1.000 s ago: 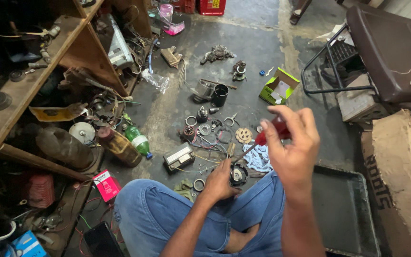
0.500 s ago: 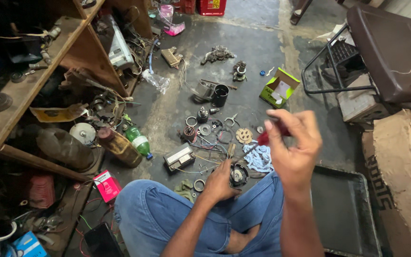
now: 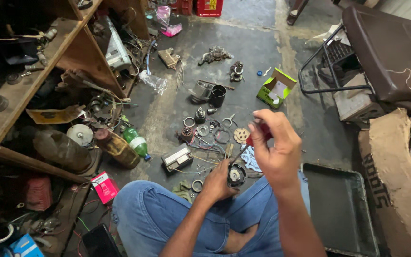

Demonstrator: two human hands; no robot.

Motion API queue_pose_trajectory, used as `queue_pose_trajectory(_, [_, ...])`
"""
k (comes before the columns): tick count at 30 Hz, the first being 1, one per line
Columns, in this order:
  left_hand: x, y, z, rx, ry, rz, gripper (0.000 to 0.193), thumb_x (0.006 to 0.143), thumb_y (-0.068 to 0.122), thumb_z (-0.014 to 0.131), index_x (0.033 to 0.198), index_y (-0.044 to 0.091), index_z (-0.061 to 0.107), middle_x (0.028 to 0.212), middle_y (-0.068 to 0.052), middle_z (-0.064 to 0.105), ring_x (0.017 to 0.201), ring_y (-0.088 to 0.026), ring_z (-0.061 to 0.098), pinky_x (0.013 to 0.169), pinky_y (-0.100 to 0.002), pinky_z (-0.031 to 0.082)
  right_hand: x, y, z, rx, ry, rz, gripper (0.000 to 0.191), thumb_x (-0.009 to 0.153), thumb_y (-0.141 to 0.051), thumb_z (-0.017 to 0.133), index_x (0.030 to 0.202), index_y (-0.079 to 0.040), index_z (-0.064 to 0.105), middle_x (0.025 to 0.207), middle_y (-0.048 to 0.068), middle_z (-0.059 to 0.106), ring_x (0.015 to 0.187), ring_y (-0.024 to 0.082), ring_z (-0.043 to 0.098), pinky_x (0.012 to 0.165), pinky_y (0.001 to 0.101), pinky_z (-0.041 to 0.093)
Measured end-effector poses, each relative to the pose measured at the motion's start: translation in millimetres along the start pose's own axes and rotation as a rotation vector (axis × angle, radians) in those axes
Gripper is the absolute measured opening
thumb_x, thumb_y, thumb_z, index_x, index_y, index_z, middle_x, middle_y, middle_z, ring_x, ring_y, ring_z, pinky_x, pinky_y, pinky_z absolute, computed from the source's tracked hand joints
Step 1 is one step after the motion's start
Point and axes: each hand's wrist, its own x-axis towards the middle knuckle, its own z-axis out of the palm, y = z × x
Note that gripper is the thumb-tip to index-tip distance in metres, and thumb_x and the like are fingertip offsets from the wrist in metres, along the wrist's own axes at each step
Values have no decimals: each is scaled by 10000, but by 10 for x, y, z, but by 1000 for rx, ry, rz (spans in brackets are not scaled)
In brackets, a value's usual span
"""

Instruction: The person sits on the workshop floor and disassembles a starter motor resting in their lap. They use a red-handled screwdriver to loosen screws, remove small parts and set them on the floor, then handle the motor housing with both hands.

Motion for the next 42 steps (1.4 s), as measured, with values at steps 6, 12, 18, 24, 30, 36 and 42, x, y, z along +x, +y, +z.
queue_pose_trajectory(6, [12, -12, 11, 5, -2, -14, 1047, 542, 232, 967, 1394, 48, 387, 1322, -218, 575, 1251, -417, 556, 1008, -469, 482, 21, 1, -39, 192, -84, -32, 312, 979, 21, 605, 1287, -35, 606, 1130, 127, 679, 977, 168, 674, 862, 286, 549])
queue_pose_trajectory(12, [-3, 9, 0, 15, -26, -53, 1023, 560, 239, 965, 1376, 28, 384, 1308, -226, 579, 1244, -426, 563, 1000, -474, 489, -58, -81, -108, -10, 73, -5, 299, 1019, -9, 686, 1316, -45, 665, 1097, 104, 722, 958, 149, 724, 860, 272, 574])
queue_pose_trajectory(18, [9, 12, -19, -6, 3, -16, 1013, 537, 228, 954, 1366, 42, 402, 1289, -217, 594, 1215, -427, 585, 984, -472, 505, 3, -124, -95, -242, 155, 33, 207, 947, -105, 804, 1142, -78, 738, 887, 101, 607, 768, 196, 628, 715, 317, 491])
queue_pose_trajectory(24, [29, -43, 43, 29, -4, -57, 976, 556, 236, 948, 1353, 60, 413, 1266, -212, 607, 1193, -425, 595, 967, -487, 505, 323, -24, -229, 374, -247, -189, 234, 1012, -201, 560, 983, -15, 698, 1150, 206, 593, 1140, 315, 591, 982, 375, 473])
queue_pose_trajectory(30, [18, -102, 78, 17, 45, 5, 983, 555, 249, 953, 1356, 62, 415, 1249, -212, 622, 1184, -425, 603, 961, -488, 511, 426, 445, 158, 1424, -754, -102, 347, 1031, -276, 535, 835, -5, 629, 822, 114, 606, 795, 261, 603, 758, 402, 503])
queue_pose_trajectory(36, [-6, -123, 77, -34, 60, 2, 1035, 535, 243, 964, 1395, 85, 411, 1290, -203, 622, 1200, -413, 604, 980, -475, 504, 258, 702, 405, 1316, -361, 162, 263, 1120, -268, 527, 1064, -13, 560, 838, 114, 506, 670, 166, 455, 611, 316, 398])
queue_pose_trajectory(42, [-8, -62, 79, -23, 69, 8, 1042, 546, 234, 956, 1402, 85, 382, 1295, -218, 611, 1206, -431, 597, 988, -481, 498, 242, 721, 325, 1267, -205, 138, 228, 1116, -223, 490, 1067, -6, 542, 805, 119, 507, 624, 157, 449, 563, 317, 396])
